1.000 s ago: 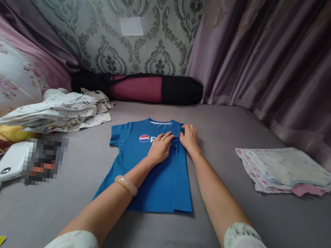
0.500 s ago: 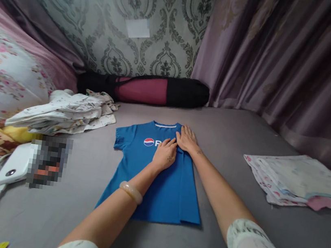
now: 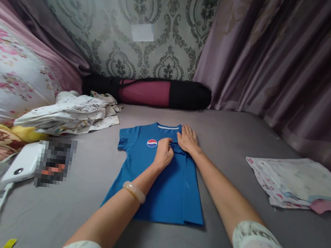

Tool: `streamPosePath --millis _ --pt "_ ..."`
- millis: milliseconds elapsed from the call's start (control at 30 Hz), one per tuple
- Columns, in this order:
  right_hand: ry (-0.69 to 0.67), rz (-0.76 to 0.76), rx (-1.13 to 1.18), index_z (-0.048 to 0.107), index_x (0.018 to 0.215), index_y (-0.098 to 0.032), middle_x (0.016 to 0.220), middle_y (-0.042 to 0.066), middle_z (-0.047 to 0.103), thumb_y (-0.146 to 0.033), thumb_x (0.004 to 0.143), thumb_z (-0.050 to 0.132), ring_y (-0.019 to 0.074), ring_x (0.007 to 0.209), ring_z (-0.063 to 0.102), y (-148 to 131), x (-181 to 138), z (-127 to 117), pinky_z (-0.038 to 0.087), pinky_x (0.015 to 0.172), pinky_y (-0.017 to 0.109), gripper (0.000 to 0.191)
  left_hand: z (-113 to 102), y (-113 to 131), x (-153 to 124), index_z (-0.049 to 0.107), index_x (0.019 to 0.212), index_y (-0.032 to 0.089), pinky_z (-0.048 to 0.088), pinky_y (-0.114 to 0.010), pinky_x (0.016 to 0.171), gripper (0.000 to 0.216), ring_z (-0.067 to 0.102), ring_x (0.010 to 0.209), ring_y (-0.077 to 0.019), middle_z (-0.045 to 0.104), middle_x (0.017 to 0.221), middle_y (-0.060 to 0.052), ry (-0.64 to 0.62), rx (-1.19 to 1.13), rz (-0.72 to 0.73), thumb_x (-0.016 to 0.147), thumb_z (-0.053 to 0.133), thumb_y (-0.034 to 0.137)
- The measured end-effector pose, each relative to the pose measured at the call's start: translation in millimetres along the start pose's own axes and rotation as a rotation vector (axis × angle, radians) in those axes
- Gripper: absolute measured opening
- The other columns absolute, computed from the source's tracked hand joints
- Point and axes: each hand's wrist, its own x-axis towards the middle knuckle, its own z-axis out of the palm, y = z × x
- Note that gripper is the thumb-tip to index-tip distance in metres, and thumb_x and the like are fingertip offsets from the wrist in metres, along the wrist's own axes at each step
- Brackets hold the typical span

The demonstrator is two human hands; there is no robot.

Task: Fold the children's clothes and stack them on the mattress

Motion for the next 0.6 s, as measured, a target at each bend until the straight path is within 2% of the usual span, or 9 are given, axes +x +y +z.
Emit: streamPosePath --millis 233,400,533,600 --pt "-0.077 0.018 -0.017 0.028 0.150 -0.001 0.158 0.016 0.023 -0.039 0.100 0.021 0.0261 0.146 0.018 -12 4 9 0.011 0.118 0.042 0.064 4 -5 -1 0.056 0.100 0.017 0.045 -0.040 0.095 0.037 0.057 0.102 -0.0237 0.063 0.099 -0.010 0.025 0.004 0.042 0.072 0.040 -0.001" --pt "-0.106 0.020 -0.035 0.028 0.150 -0.002 0.158 0.015 0.023 -0.042 0.100 0.021 0.0261 0.146 0.018 -11 6 6 0.010 0.118 0.043 0.064 1 -2 -1 0.056 0.101 0.017 0.045 -0.040 0.094 0.037 0.057 0.104 -0.0243 0.062 0.102 -0.011 0.018 0.006 0.004 0.073 0.039 -0.001" --pt "-0.055 0.010 -0.033 0.032 0.149 -0.005 0.158 0.016 0.025 -0.043 0.100 0.020 0.0284 0.146 0.017 -18 6 1 0.007 0.116 0.051 0.063 0 1 0 0.056 0.100 0.017 0.045 -0.039 0.094 0.036 0.057 0.103 -0.0242 0.063 0.100 -0.011 0.000 0.021 -0.024 0.073 0.039 -0.001" --pt "-0.052 0.012 -0.036 0.031 0.150 -0.005 0.158 0.016 0.023 -0.043 0.100 0.019 0.0284 0.146 0.015 -23 6 2 0.005 0.116 0.051 0.064 0 1 0 0.056 0.100 0.016 0.045 -0.039 0.093 0.035 0.057 0.102 -0.0244 0.063 0.100 -0.012 0.007 0.027 -0.025 0.074 0.039 -0.001"
